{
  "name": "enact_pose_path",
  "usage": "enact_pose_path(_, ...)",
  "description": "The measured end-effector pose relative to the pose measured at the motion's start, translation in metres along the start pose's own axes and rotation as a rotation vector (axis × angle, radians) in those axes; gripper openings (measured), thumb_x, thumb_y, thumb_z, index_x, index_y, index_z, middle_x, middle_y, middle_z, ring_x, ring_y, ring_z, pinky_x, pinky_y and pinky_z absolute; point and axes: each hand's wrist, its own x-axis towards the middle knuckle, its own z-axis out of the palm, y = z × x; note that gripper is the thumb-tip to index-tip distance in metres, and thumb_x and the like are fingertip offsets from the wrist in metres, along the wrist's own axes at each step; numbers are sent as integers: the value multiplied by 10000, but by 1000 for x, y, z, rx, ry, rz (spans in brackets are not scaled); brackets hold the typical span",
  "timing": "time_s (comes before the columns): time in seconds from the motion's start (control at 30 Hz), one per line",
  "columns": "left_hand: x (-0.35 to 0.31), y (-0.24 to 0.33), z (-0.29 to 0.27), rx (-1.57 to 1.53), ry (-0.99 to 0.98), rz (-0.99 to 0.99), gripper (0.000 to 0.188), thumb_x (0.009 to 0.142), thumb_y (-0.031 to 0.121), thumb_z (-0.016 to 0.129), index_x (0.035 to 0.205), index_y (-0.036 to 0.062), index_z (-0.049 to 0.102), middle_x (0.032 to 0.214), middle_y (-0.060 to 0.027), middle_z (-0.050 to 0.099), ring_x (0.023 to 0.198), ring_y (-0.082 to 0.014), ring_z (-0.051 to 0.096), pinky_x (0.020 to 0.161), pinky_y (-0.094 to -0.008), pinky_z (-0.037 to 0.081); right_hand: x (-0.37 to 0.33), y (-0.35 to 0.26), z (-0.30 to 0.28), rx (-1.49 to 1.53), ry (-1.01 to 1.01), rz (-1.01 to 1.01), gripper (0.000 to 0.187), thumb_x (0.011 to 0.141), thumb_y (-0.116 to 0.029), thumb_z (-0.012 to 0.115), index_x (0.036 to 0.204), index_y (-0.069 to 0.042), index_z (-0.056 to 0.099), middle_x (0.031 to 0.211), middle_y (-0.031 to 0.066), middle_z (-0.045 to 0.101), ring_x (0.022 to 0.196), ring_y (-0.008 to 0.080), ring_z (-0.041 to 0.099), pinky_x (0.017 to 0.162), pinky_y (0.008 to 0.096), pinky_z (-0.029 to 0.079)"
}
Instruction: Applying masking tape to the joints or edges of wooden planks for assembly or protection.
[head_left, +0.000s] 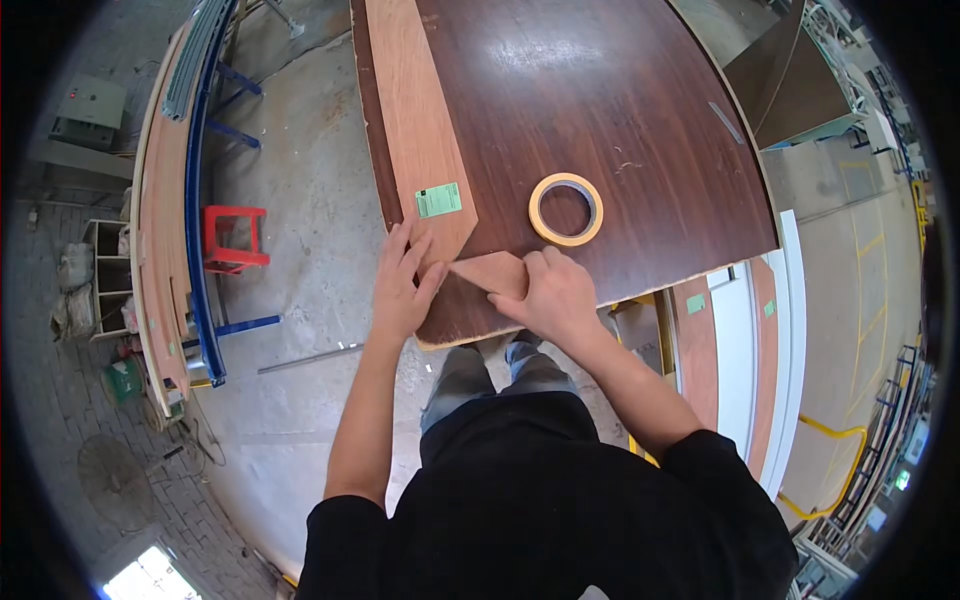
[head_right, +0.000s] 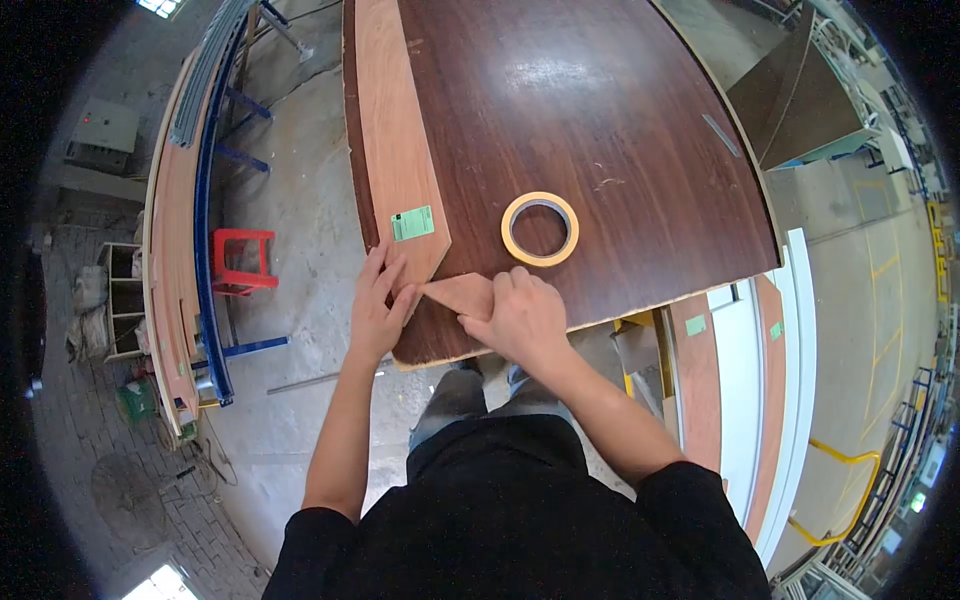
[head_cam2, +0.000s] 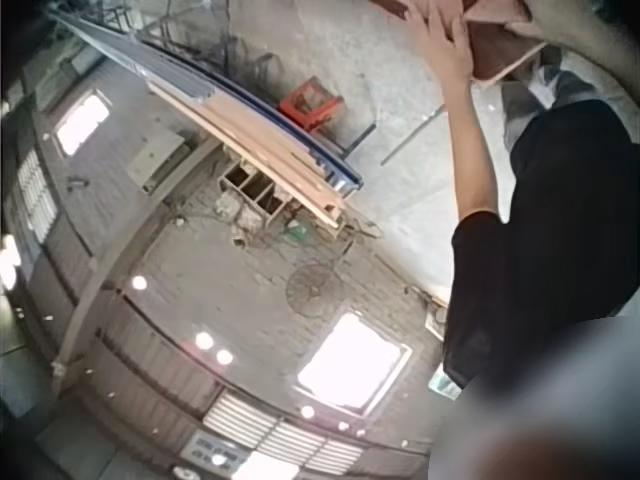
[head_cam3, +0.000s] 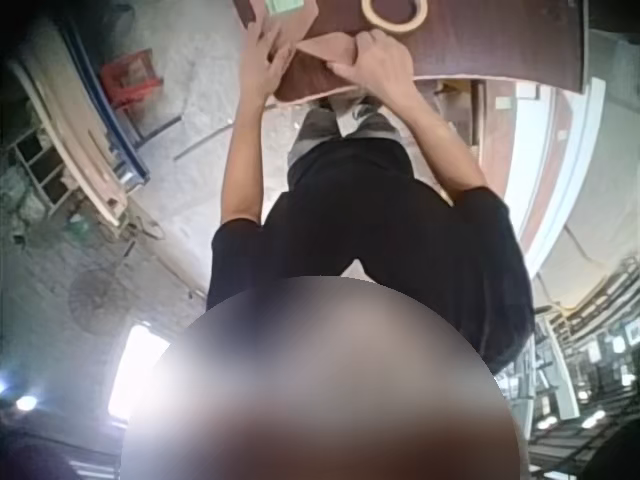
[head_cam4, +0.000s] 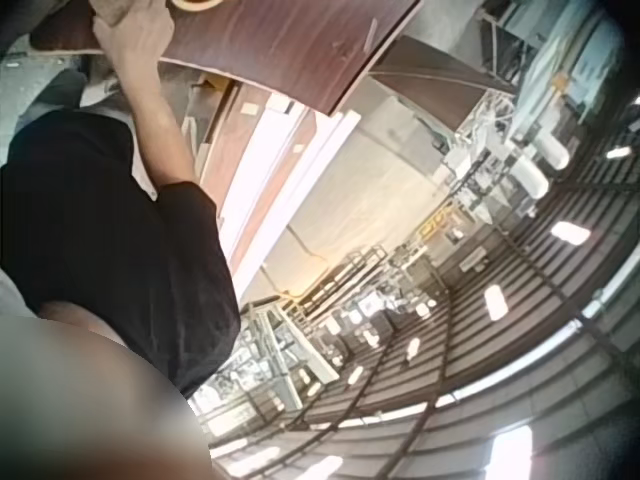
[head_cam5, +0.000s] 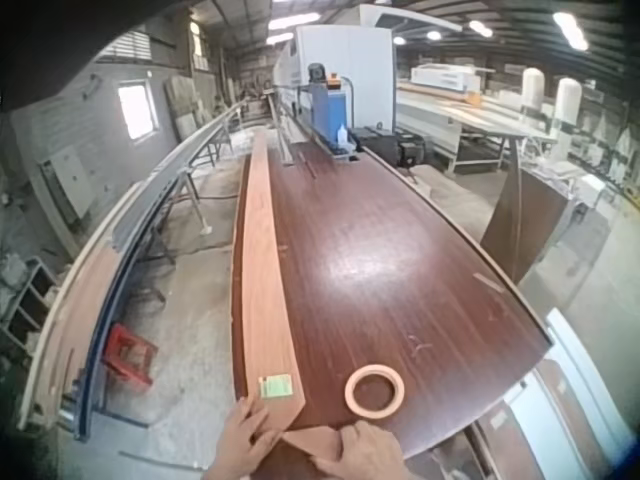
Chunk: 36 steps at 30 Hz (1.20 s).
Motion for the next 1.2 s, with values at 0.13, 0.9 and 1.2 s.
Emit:
enact_pose_path(0.13,-8,8,-4,57,-8,33,473,881,222,685,1310,47,593,1468,-165,470,1372,-414,402,1139,-513,318,-3,-17,-3,281,-155,378,508,813,-482,719,904,18,701,801,176,658,754,327,667,682,427,523)
enact_pose_path(0.9,26,-9,-15,36,-252,426,674,773,424,748,1311,51,589,1404,-201,499,1328,-413,425,1103,-542,313,-4,-60,52,498,426,752,433,768,-164,788,1150,-23,643,960,123,706,783,230,676,721,338,541)
enact_pose_path(1.2,15,-15,4,100,-251,514,909,707,632,752,1392,83,513,1495,-235,362,1389,-449,316,1113,-621,247,-4,-45,60,475,449,606,255,801,-140,749,1024,-60,653,911,109,699,826,276,684,705,369,545)
